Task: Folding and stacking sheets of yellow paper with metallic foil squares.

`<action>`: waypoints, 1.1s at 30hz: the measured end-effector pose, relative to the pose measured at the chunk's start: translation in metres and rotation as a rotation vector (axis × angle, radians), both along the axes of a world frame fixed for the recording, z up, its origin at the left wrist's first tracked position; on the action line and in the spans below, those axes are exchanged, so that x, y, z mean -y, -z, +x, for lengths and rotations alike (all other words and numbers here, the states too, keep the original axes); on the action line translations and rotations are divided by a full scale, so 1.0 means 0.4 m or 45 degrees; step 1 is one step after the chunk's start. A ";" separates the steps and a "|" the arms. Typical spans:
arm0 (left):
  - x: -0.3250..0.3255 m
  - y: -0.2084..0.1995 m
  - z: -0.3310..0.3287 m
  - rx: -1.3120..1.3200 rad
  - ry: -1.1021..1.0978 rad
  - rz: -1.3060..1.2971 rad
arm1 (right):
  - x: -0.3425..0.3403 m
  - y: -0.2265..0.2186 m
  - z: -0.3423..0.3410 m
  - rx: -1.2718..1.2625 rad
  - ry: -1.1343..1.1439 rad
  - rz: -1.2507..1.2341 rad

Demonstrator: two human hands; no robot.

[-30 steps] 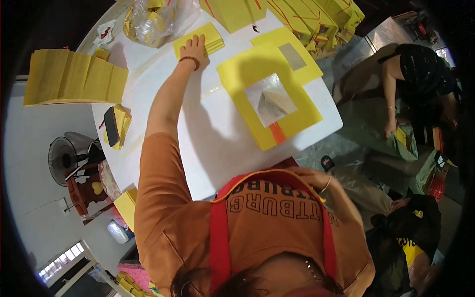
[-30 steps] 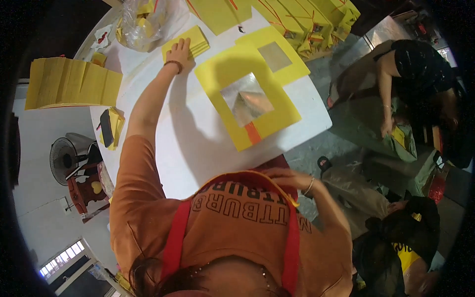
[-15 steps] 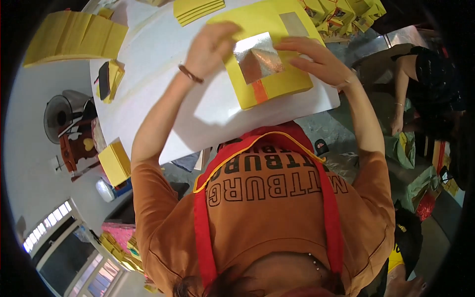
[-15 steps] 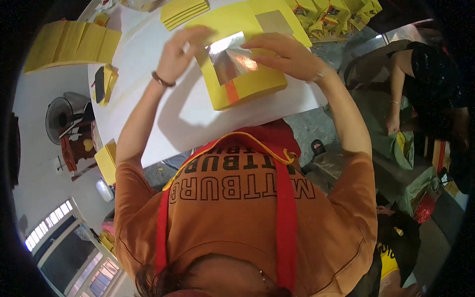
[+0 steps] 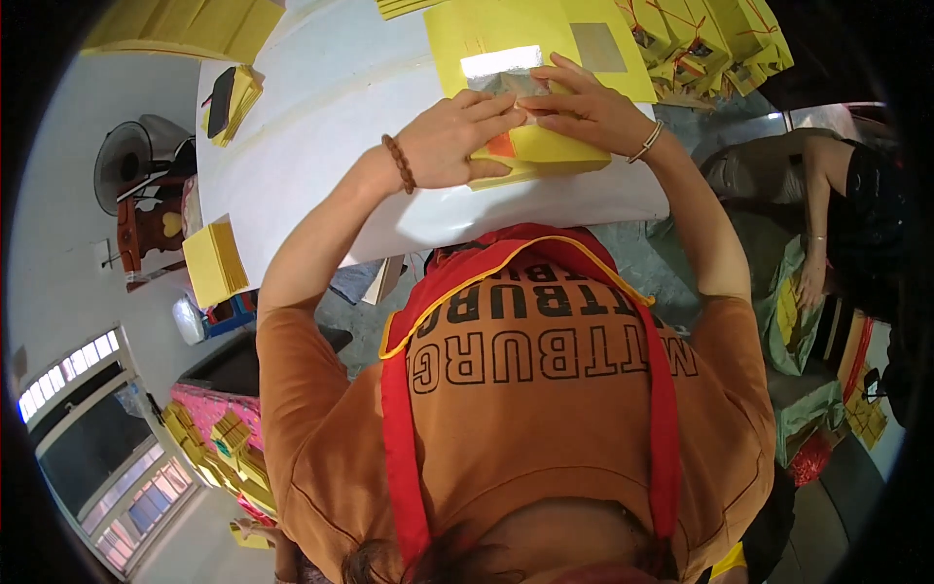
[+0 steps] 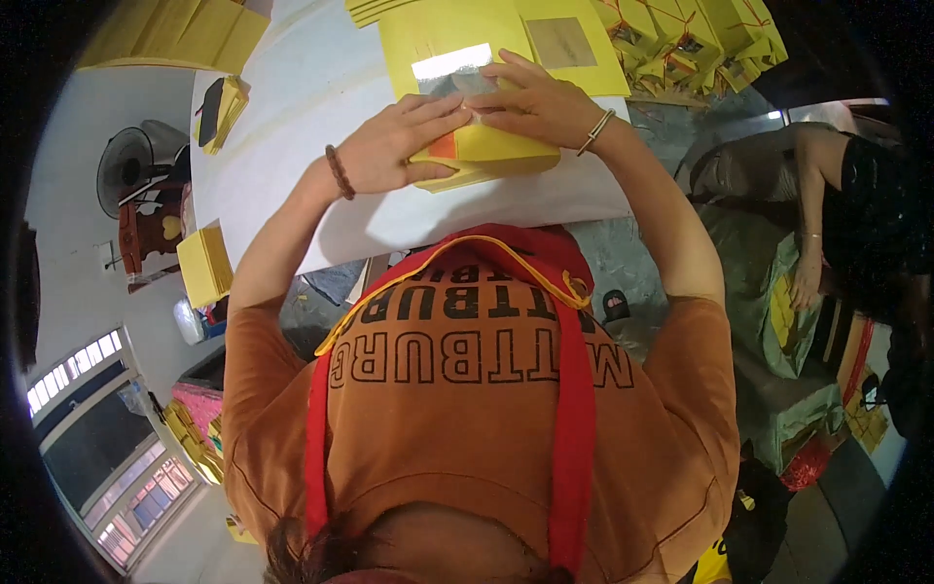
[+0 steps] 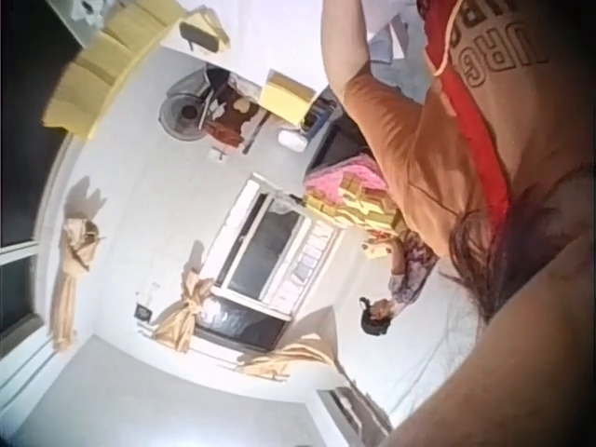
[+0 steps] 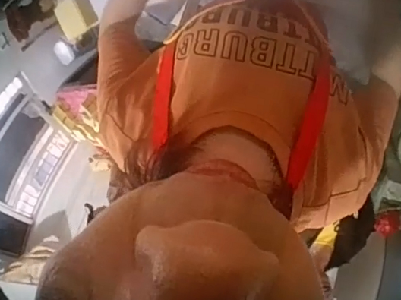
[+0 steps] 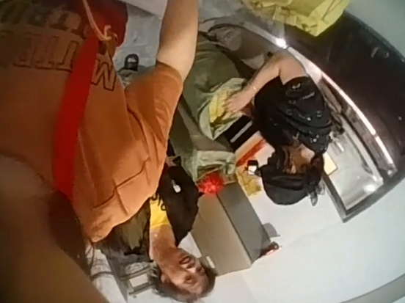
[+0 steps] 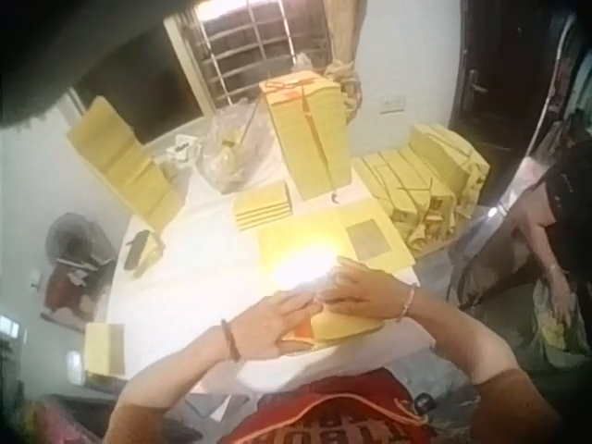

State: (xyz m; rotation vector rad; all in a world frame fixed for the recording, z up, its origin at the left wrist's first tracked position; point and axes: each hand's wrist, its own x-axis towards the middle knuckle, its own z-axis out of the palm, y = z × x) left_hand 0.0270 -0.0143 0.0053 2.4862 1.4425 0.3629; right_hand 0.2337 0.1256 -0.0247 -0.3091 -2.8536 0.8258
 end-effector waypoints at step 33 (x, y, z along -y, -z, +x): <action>0.051 -0.044 -0.005 0.440 -0.351 -0.203 | -0.034 0.001 -0.002 -0.083 -0.025 -0.582</action>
